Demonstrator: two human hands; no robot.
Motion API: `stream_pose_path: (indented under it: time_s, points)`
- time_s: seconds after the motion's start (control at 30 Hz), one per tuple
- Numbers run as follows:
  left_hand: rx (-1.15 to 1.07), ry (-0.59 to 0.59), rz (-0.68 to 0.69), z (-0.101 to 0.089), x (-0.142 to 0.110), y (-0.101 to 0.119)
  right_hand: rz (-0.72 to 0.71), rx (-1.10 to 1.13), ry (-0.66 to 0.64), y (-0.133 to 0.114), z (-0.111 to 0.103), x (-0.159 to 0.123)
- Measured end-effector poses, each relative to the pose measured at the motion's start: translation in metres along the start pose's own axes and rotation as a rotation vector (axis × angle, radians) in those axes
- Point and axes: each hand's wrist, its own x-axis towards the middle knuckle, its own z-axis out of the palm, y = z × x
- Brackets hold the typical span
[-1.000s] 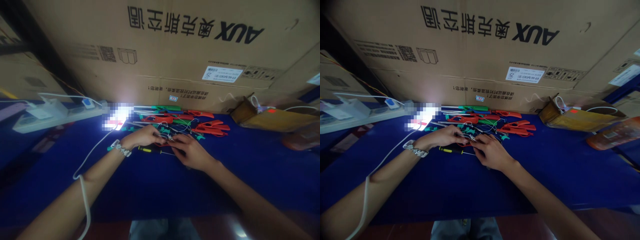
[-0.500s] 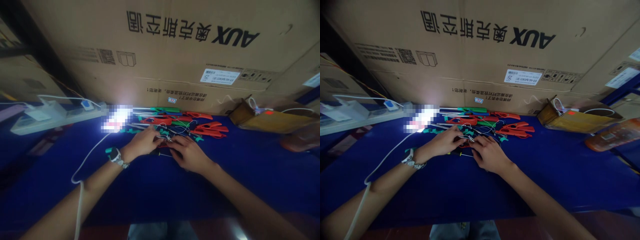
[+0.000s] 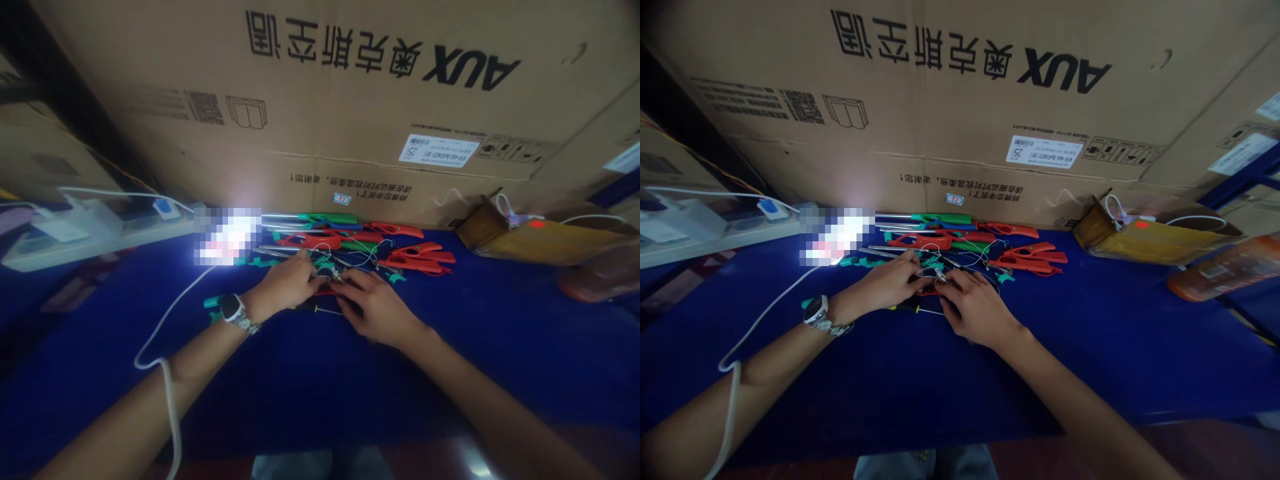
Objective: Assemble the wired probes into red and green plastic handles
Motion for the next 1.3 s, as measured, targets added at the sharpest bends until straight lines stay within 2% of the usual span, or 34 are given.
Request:
stream_pose_path:
  time_s: [0.23,0.5,0.73,0.9,1.3]
  points:
    - [0.043,0.027,0.003,-0.0003,-0.0073,0.0069,-0.014,-0.071,-0.054,-0.0046,-0.0045,-0.0016]
    - [-0.001,0.020,0.047,0.0010,-0.0052,0.0025,-0.014,-0.025,0.048,-0.0023,0.0016,-0.0003]
    - [-0.028,0.021,0.057,0.0034,-0.0047,0.0032,0.007,0.026,0.071,0.0001,-0.0002,-0.0016]
    - [-0.047,0.022,0.065,0.0041,-0.0044,0.0036,0.031,0.055,0.059,0.0017,-0.0008,-0.0037]
    - [0.009,0.055,0.047,0.0071,-0.0050,0.0115,0.005,-0.031,0.020,-0.0024,-0.0035,-0.0055]
